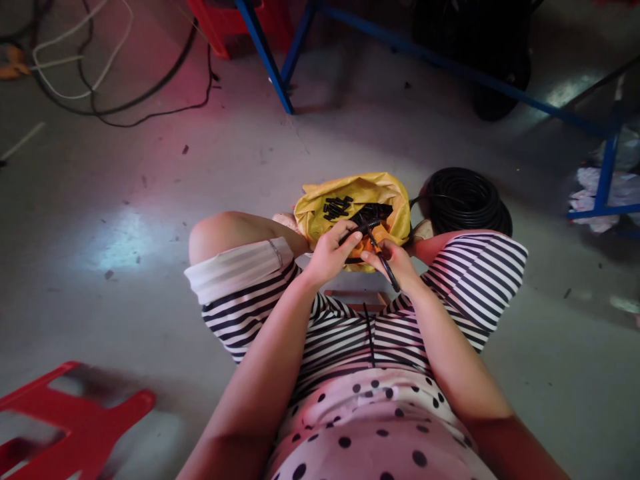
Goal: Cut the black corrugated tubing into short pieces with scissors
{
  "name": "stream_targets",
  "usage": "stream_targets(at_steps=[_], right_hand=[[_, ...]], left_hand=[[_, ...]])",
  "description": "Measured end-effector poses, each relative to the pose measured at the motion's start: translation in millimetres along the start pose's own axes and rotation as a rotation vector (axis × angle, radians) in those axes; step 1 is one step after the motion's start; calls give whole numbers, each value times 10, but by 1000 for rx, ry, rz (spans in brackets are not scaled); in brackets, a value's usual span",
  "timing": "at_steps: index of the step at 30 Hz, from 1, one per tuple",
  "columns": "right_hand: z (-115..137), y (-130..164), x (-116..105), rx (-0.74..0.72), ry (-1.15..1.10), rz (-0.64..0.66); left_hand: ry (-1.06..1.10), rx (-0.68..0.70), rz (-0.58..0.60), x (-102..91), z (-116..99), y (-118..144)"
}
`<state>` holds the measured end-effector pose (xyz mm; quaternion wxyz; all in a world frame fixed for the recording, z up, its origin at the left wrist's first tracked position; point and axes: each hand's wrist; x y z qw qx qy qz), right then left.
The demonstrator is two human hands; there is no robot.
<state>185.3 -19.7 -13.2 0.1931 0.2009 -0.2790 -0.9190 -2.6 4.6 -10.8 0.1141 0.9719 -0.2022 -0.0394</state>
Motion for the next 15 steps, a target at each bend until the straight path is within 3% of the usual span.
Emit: stream_targets(at_steps=[15], right_hand=[[-20, -9, 13, -14, -27, -1]], left_hand=[[-20, 2, -15, 26, 52, -8]])
Point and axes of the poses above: each hand's wrist, its own y-axis away from the middle knuckle, its own x-axis out of the palm, z = x × y, and after that the axes turned 10 degrees about z, right-handed
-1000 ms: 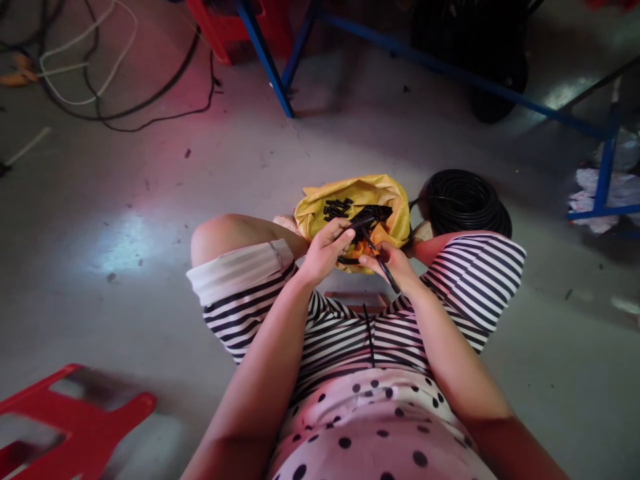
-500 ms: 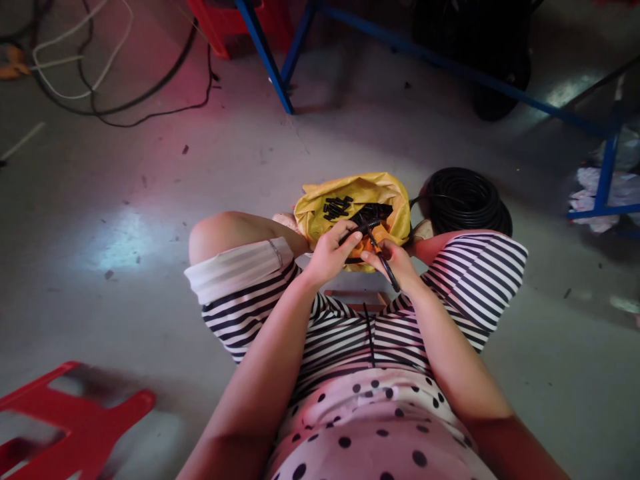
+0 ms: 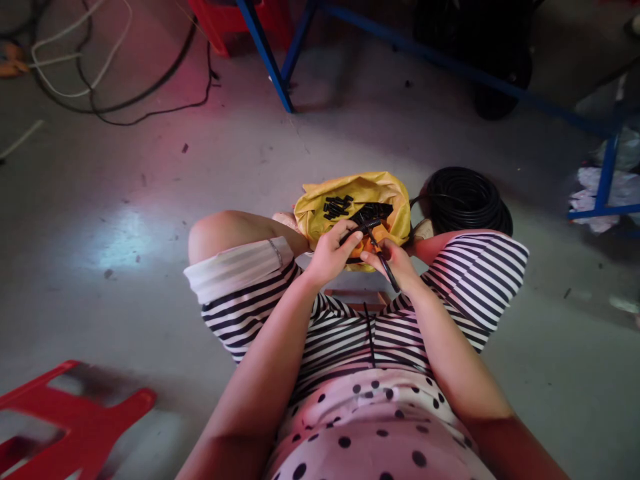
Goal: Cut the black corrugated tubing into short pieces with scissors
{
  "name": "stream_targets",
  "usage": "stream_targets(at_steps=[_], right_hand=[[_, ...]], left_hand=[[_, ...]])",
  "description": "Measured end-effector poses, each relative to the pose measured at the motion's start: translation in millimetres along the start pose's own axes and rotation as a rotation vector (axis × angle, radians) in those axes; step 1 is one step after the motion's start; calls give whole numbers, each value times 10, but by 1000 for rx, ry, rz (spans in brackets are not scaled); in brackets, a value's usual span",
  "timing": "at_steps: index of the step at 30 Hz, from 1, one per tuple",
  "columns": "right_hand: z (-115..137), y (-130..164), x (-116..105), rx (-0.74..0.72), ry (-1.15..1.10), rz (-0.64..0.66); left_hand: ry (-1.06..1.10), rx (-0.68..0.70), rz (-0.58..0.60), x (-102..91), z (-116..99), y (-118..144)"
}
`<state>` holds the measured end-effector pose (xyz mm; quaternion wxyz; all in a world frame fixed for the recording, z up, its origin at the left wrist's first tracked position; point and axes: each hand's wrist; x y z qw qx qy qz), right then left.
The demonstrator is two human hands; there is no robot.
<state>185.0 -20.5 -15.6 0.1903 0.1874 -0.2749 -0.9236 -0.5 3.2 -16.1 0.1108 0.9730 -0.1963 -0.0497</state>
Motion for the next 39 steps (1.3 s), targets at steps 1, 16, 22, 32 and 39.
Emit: stream_targets(at_steps=[1, 16, 22, 32, 39], right_hand=[[7, 1, -1, 10, 3, 1], [-17, -2, -55, -16, -62, 143], [106, 27, -89, -14, -33, 165], [15, -51, -74, 79, 139, -64], [-79, -149, -57, -45, -42, -32]], left_hand=[[2, -3, -1, 2, -1, -1], [-176, -10, 183, -70, -26, 32], [-252, -62, 267, -84, -27, 39], [-225, 11, 256, -101, -5, 23], [-186, -57, 271, 56, 54, 10]])
Point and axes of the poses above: each hand's wrist, its own y-axis away from the middle knuckle, its own x-axis out of the palm, z = x × y, and after that the axes turned 10 degrees about z, right-handed
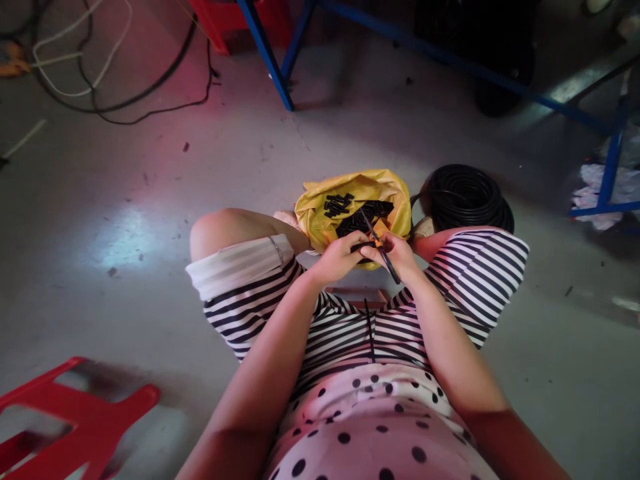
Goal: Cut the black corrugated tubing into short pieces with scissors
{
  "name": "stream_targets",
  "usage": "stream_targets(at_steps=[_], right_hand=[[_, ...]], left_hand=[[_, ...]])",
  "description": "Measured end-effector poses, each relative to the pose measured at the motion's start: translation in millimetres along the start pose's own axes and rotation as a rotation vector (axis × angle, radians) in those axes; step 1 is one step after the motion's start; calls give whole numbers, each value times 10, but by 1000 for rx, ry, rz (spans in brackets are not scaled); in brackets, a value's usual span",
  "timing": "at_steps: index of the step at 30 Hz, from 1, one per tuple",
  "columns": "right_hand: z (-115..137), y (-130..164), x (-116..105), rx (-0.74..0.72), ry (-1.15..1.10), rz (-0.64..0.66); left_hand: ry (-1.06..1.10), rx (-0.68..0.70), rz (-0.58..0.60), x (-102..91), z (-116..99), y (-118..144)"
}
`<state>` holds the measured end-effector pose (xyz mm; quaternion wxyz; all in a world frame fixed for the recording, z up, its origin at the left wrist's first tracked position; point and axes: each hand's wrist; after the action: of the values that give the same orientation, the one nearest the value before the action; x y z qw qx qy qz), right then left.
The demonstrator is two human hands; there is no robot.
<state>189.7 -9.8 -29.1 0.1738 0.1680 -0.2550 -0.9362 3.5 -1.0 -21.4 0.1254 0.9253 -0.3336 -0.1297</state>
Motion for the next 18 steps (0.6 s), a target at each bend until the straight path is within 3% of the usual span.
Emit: stream_targets(at_steps=[6, 10, 14, 18], right_hand=[[129, 46, 74, 17, -189, -57], [241, 100, 72, -9, -254, -75], [244, 106, 12, -41, -338, -184], [157, 81, -4, -4, -244, -219]], left_hand=[[-8, -95, 25, 13, 6, 38], [86, -12, 27, 49, 25, 44], [123, 6, 55, -25, -8, 40], [182, 16, -175, -140, -59, 44]])
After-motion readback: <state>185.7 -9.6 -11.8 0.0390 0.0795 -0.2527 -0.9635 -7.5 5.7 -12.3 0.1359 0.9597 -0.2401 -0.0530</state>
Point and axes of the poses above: each hand's wrist, its own y-axis away from the middle knuckle, its own x-axis out of the palm, z = x × y, and after that the axes turned 10 degrees about z, right-handed
